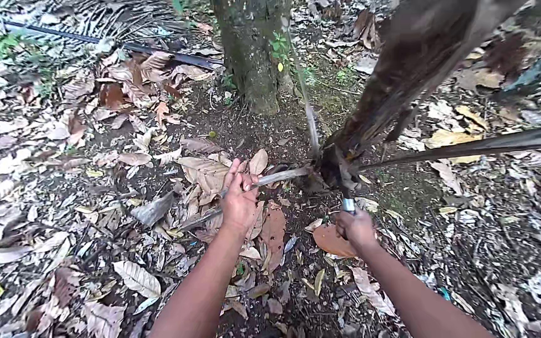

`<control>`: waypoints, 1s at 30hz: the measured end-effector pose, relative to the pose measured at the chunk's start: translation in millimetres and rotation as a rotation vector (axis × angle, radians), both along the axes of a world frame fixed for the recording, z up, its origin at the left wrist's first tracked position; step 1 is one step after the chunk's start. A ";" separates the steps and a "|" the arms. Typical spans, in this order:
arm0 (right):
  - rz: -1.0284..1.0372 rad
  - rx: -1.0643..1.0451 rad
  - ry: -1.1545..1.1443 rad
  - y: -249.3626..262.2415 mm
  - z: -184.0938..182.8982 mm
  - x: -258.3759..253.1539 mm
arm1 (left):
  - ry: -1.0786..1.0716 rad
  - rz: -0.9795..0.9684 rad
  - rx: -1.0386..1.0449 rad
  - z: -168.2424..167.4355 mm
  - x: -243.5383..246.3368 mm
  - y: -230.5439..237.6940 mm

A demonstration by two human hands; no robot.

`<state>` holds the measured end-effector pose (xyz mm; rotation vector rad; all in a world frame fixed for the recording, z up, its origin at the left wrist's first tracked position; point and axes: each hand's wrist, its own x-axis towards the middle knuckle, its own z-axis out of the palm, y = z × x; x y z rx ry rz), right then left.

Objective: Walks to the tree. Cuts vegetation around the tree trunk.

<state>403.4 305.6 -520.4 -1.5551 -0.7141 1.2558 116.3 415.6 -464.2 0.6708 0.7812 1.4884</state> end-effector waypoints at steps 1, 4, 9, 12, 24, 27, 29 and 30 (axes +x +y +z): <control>-0.011 -0.029 0.003 13.2 -6.3 -3.3 | -0.011 0.012 -0.005 -1.0 -0.3 -0.5; -0.041 -0.108 0.056 37.4 -22.3 -14.4 | -0.040 0.049 -0.015 -1.3 -3.1 -1.7; 0.029 -0.116 0.035 7.2 -12.3 -1.9 | -0.056 0.046 -0.046 -6.3 -2.1 -2.5; 0.050 -0.108 0.027 -74.5 12.6 1.6 | -0.067 0.076 -0.076 0.6 -10.1 5.7; -0.044 -0.115 0.017 21.6 20.2 -13.4 | -0.111 0.046 -0.142 -32.5 -28.2 10.3; -0.043 -0.228 0.166 40.3 -3.8 -9.6 | -0.119 0.066 -0.155 -29.5 -28.1 6.6; -0.026 -0.228 0.178 40.7 -12.6 -7.8 | -0.118 0.063 -0.155 -29.0 -29.5 6.6; -0.017 -0.221 0.175 33.7 -15.2 -6.7 | -0.107 0.051 -0.156 -30.5 -29.9 6.1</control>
